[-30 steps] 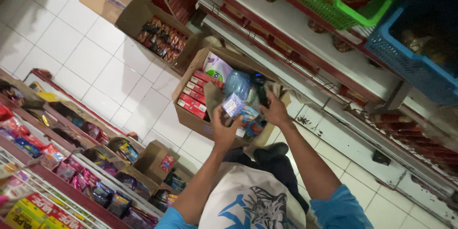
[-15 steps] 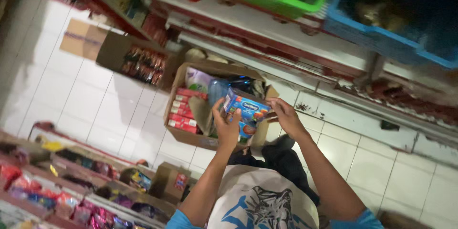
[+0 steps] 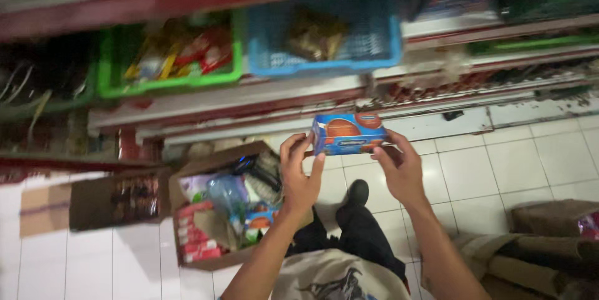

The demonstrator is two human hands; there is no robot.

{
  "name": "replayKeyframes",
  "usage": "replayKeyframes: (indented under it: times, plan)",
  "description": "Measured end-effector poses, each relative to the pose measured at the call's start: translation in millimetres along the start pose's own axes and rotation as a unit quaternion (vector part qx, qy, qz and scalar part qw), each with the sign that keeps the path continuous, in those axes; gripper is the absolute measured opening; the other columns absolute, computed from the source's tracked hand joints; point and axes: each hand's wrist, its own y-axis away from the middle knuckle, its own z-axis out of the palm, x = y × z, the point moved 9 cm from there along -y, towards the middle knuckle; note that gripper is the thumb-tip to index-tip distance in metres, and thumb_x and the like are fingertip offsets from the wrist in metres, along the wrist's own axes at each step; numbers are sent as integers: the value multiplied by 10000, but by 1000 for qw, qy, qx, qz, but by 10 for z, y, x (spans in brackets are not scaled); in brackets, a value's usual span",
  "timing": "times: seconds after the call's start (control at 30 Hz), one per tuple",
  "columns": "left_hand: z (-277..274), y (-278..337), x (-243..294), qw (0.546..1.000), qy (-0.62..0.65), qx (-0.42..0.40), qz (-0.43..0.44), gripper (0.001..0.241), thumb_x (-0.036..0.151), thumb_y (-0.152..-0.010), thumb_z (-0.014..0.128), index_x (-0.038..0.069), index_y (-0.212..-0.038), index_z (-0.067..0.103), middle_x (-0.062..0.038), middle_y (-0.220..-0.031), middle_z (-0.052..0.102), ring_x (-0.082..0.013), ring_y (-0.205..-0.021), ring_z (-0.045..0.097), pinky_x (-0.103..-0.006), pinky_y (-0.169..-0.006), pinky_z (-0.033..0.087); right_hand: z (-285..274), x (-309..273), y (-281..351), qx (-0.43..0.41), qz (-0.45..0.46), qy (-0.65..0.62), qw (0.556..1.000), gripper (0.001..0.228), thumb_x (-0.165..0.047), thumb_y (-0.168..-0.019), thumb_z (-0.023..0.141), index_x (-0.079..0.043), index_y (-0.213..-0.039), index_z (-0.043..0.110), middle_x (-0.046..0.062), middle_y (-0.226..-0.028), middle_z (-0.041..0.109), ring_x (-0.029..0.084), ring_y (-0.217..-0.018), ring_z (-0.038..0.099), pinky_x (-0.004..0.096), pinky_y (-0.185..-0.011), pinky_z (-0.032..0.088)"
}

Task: The person scans product barcodes with a handheld scanner and places items onto store shelves. They handle boxes of tea, detergent, and other packaged goods, moving them from a cardboard box to the shelves. The person also wipes the shelf edges with a cloth and spray bottle.

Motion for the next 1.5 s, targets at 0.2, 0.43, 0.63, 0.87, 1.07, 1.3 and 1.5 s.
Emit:
replayKeyframes:
  times: [0.2,0.43,0.63,0.87,1.07,1.3,1.5]
  plan:
    - [763,-507,447,988,135,-67,-16,318,100,-937,730,43,-1219,594,-172,-1277,642,-296,-1176,670,-362,-945,577,-825,-447,-247,114,-105,-3,988,269,28,-999,624,28,-1257,549,95,-1103,708,190,-1013,731,306,-887,595]
    - [1420,-821,1020,979,25,-129,154,400,87,-916,733,60,-1296,612,-285,-1450,521,-438,-1353,531,-484,-1127,438,-1410,-650,-707,177,-163,-20,970,171,31,-1024,623,-3,-1174,548,124,-1141,710,187,-1041,732,304,-926,583]
    - [1676,-1080,1068,976,21,-136,168,478,115,-909,722,45,-1351,555,-284,-1492,486,-462,-1380,497,-502,-1165,406,-1622,-618,-1133,190,-216,-19,957,142,52,-1027,661,22,-1137,576,131,-1234,690,145,-1112,666,277,-976,546]
    - [1968,-1288,1013,976,-25,-154,149,577,161,-883,740,42,-1394,501,-311,-1496,454,-487,-1356,470,-533,-1131,383,-1738,-502,-1527,181,-244,-46,952,165,60,-1010,661,19,-1141,569,115,-1229,667,146,-1117,669,272,-982,547]
    - [2064,-1375,978,975,-59,-163,137,657,196,-867,748,59,-1444,466,-301,-1501,415,-502,-1351,458,-549,-1094,385,-1761,-380,-1747,180,-223,-82,954,175,51,-1011,665,13,-1147,561,111,-1194,672,143,-1110,678,269,-981,550]
    - [2097,-1366,964,978,-101,-141,116,674,199,-870,749,85,-1470,465,-245,-1483,411,-458,-1268,542,-529,-1014,466,-1649,-668,-1671,238,-261,120,928,157,49,-980,703,-5,-1125,677,111,-1193,702,161,-1054,708,267,-903,591]
    - [2206,-1436,946,973,-113,-182,88,783,238,-894,721,25,-1544,341,-272,-1589,292,-498,-1244,568,-507,-874,553,-1481,-988,-1587,220,-306,260,889,289,-10,-972,695,-3,-1260,667,193,-1312,667,324,-1199,679,374,-987,555]
